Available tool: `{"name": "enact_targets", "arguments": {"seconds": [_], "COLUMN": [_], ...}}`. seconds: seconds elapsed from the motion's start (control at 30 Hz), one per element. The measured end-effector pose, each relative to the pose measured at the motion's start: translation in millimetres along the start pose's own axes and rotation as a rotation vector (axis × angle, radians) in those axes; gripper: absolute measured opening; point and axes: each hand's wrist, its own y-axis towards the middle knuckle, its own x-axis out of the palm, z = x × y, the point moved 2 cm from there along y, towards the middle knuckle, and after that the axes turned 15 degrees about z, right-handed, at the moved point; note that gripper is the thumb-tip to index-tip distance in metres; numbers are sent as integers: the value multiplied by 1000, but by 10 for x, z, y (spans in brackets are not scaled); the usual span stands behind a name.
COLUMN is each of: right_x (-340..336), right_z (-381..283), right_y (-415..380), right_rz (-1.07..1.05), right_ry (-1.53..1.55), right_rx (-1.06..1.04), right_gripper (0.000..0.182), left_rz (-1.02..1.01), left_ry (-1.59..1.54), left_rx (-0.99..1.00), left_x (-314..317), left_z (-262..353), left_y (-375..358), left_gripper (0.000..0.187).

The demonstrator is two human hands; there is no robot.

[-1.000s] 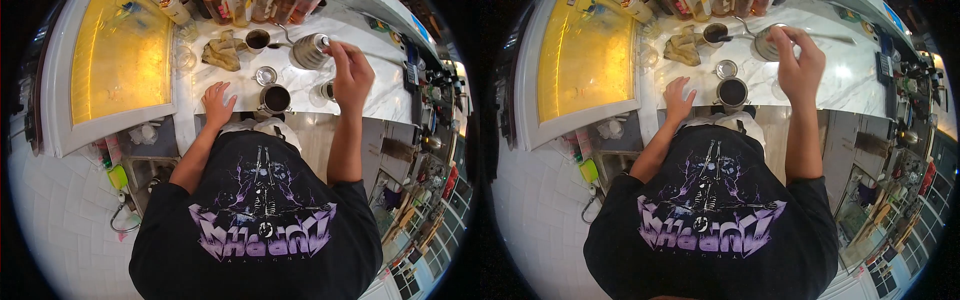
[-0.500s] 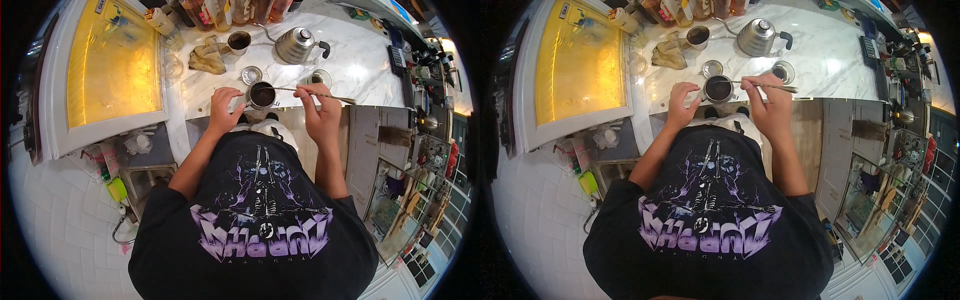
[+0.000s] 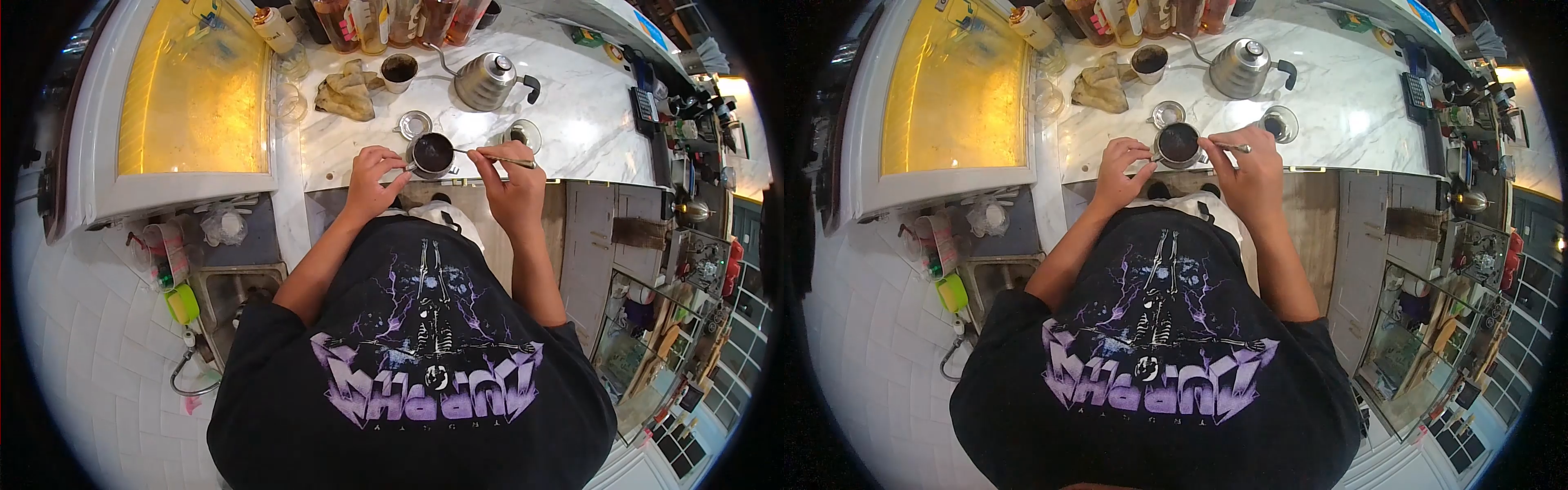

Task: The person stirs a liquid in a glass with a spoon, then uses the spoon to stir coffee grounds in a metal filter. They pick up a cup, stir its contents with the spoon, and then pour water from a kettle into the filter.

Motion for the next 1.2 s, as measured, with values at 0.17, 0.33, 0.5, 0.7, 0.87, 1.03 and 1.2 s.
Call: {"name": "enact_targets", "arguments": {"seconds": [0.17, 0.33, 0.5, 0.7, 0.87, 1.03, 1.2], "right_x": [-39, -36, -122, -110, -13, 12, 31], "right_z": [-136, -190, -193, -251, -232, -142, -116], "right_y": [10, 85, 139, 119, 125, 141, 244], "right_rz": [-47, -67, -53, -107, -18, 79, 142], "right_ry": [40, 54, 18, 108, 168, 344, 340], "right_rx": [44, -21, -81, -133, 56, 500, 465], "right_gripper": [14, 15, 11, 10, 7, 13, 12], "left_rz": [15, 27, 39, 50, 55, 126, 136], "left_ry": [20, 3, -8, -10, -38, -34, -42], "left_rx": [5, 0, 1, 9, -11, -15, 20], "left_x": [7, 17, 29, 3, -19, -30, -22], "left_z": [2, 4, -5, -9, 3, 54, 321], "left_y": [-10, -15, -32, -7, 1, 122, 408], "left_gripper": [18, 18, 18, 18, 21, 24, 27]}}
